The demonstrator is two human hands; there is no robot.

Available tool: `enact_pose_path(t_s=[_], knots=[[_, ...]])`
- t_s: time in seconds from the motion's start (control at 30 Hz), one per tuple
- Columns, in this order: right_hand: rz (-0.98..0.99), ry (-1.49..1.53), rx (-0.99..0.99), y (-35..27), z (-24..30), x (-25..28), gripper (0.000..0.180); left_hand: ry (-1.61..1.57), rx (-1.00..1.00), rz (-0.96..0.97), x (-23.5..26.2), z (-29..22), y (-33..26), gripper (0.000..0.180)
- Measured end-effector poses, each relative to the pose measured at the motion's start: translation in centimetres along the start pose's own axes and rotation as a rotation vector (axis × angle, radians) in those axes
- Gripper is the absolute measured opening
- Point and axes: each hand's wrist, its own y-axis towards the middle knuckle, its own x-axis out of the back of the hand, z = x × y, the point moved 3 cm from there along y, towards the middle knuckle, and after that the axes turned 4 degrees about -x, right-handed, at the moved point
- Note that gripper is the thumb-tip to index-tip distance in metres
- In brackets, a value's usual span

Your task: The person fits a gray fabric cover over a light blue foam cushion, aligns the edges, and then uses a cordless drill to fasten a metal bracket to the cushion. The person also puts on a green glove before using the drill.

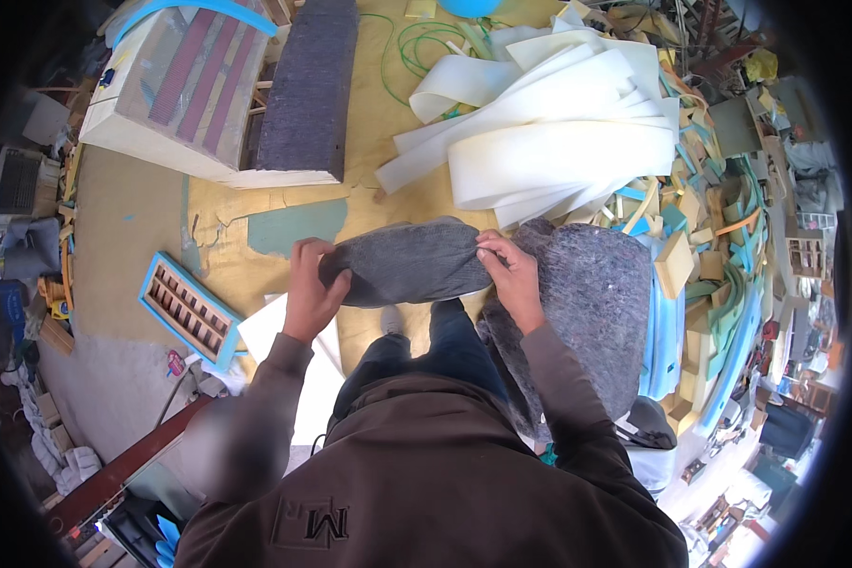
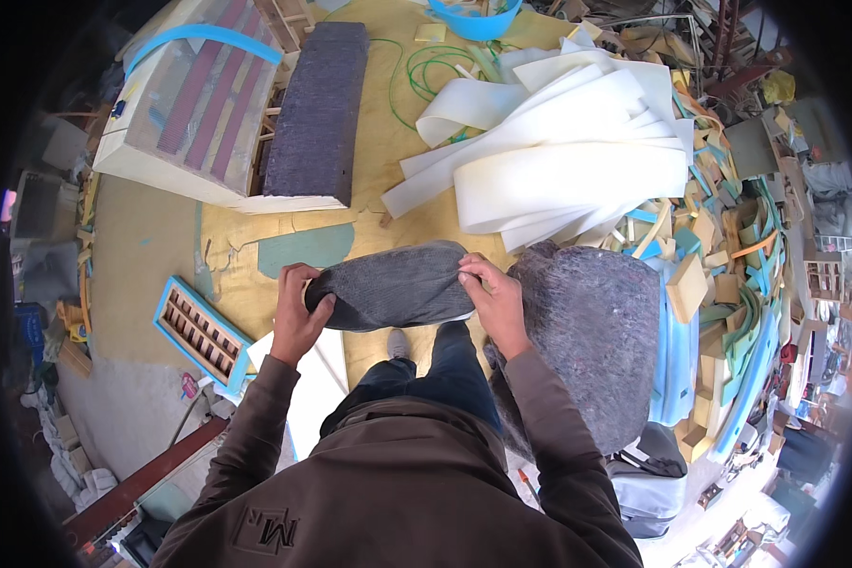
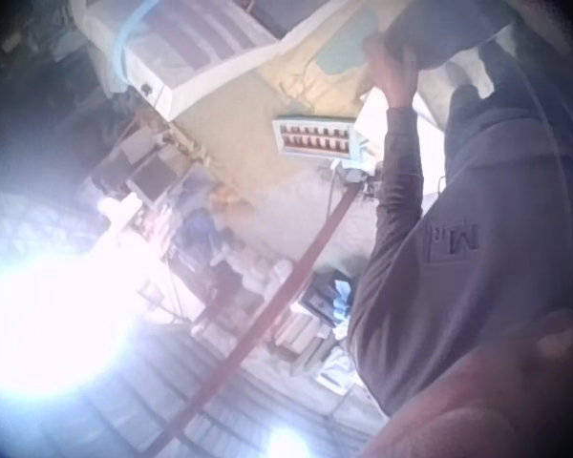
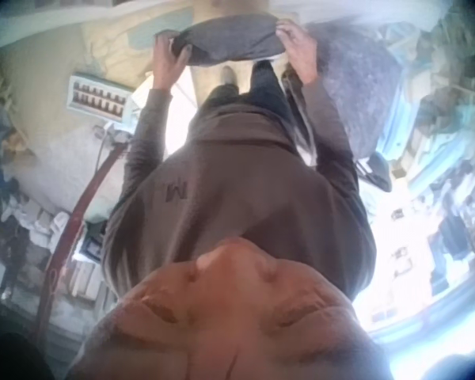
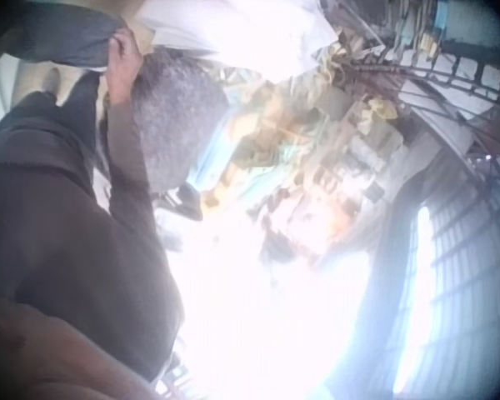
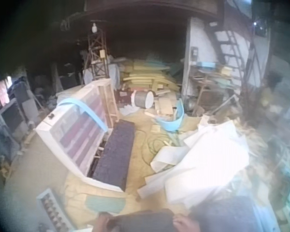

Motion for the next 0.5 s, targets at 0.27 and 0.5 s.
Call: enact_pose_path(t_s=[0.27,0.5], knots=[[0.159,-0.176,0.061,-1.6,1.6,1.7,0.037,-0.2,0.209,-0.173,-2.3,-0.1,-4.9,0.039],[0.054,-0.316,0.299,-1.7,1.5,1.9,0.014,-0.098,0.039,-0.149,-2.4,-0.9,-4.2,0.02]])
